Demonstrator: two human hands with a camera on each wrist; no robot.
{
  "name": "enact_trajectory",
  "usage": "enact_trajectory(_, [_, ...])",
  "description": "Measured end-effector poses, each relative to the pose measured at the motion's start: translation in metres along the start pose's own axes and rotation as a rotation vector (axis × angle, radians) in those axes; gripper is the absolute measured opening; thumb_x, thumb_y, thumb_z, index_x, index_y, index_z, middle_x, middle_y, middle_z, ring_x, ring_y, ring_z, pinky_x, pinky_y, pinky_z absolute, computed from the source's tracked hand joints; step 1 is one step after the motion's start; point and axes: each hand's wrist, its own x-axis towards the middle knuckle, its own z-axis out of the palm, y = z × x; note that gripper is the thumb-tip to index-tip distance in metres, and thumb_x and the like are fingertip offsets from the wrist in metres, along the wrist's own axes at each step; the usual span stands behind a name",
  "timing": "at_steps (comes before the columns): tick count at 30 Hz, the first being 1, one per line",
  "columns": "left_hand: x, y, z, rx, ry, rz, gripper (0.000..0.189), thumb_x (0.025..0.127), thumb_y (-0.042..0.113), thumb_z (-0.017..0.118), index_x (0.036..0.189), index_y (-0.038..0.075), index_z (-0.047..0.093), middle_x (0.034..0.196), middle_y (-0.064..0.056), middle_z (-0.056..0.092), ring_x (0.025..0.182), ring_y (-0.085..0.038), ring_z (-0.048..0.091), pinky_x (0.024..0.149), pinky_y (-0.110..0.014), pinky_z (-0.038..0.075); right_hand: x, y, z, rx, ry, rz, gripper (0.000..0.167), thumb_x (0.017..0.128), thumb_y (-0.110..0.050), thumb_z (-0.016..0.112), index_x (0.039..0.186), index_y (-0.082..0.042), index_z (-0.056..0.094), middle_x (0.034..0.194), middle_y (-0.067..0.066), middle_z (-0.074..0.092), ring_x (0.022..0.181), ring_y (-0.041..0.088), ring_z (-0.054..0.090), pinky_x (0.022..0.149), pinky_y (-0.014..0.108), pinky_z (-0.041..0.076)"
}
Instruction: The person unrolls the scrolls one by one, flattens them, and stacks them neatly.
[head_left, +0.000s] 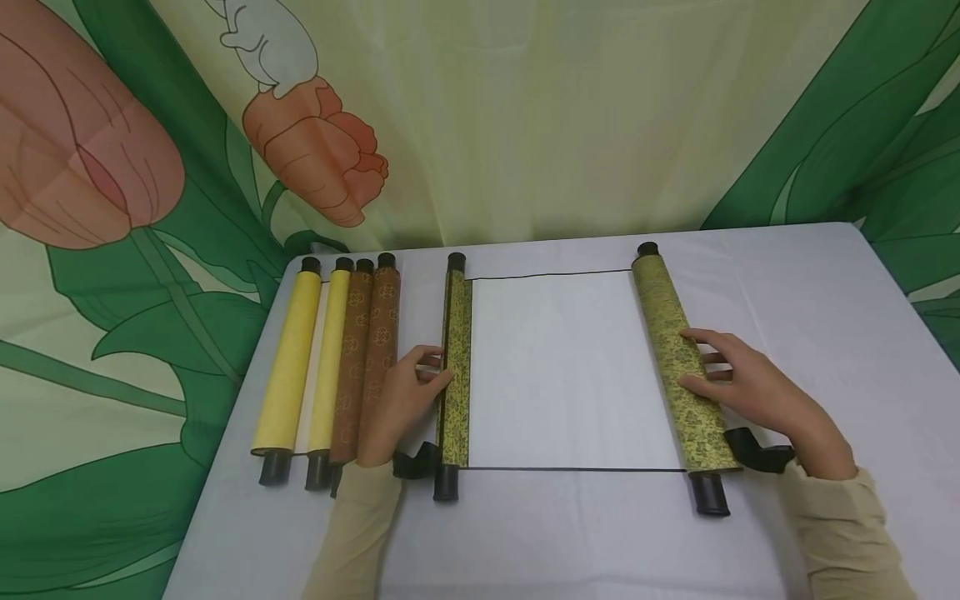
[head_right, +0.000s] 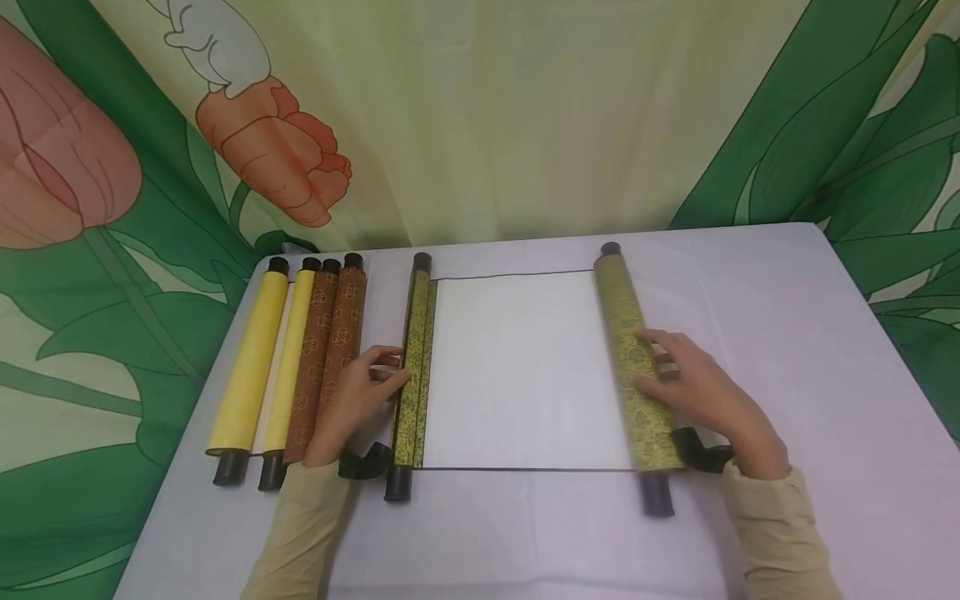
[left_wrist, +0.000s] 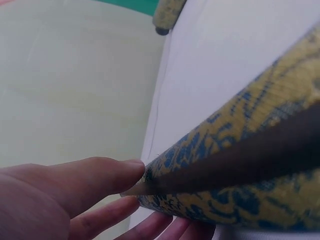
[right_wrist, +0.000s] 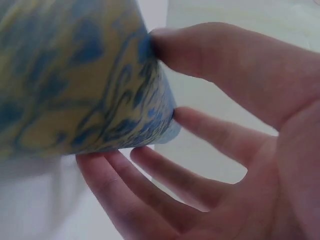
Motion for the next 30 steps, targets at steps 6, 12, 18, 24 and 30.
enact_trajectory(6, [0.0013,-0.0006,0.0011,-0.002,0.002,-0.017,0.043,0.093,0.024,0.07,0.132,0.007,0.06,0.117,-0.014,0.066,0.102,-0.028,0.068,0.084,-0.042,0.056,0.0,0.0061,-0.0039,-0.015,-0.017,0.021,0.072,0.098,-0.02,0.064,0.153,0.003,0.024,0.147,0.036,0.032,0.121,0.059,0.046,0.089,0.064,0.049])
enact_trajectory(12, [0.0054,-0.0008,0.0026,0.015,-0.024,-0.052,0.05,0.092,0.031,0.07,0.132,0.003,0.06,0.116,-0.013,0.068,0.102,-0.027,0.068,0.086,-0.043,0.056,-0.0013,0.0096,-0.0033,-0.007,-0.022,0.03,0.074,0.098,-0.026,0.063,0.154,0.001,0.023,0.148,0.035,0.032,0.123,0.058,0.045,0.091,0.065,0.047])
enact_trajectory(18, [0.0085,-0.0031,0.0042,0.015,-0.07,-0.062,0.053,0.092,0.033,0.071,0.13,-0.002,0.061,0.112,-0.015,0.069,0.101,-0.027,0.068,0.086,-0.041,0.056,-0.0012,0.0089,-0.0003,-0.012,-0.011,0.046,0.082,0.093,-0.036,0.07,0.155,-0.005,0.025,0.147,0.031,0.037,0.123,0.054,0.047,0.091,0.063,0.048])
enact_trajectory(24, [0.0084,-0.0012,0.0041,0.005,-0.082,-0.098,0.052,0.091,0.032,0.07,0.128,-0.004,0.061,0.111,-0.016,0.069,0.1,-0.028,0.068,0.084,-0.041,0.056,0.0017,0.0071,0.0007,-0.067,-0.017,0.069,0.089,0.09,-0.038,0.072,0.154,-0.004,0.02,0.136,0.036,0.044,0.115,0.052,0.053,0.082,0.058,0.052])
enact_trajectory(30, [0.0083,0.0034,0.0091,0.011,-0.072,-0.128,0.053,0.088,0.031,0.068,0.126,-0.005,0.062,0.108,-0.017,0.069,0.099,-0.029,0.066,0.084,-0.043,0.055,0.005,0.009,-0.0004,-0.092,-0.057,0.136,0.098,0.09,-0.041,0.072,0.153,0.005,0.013,0.125,0.039,0.049,0.106,0.048,0.061,0.076,0.052,0.054])
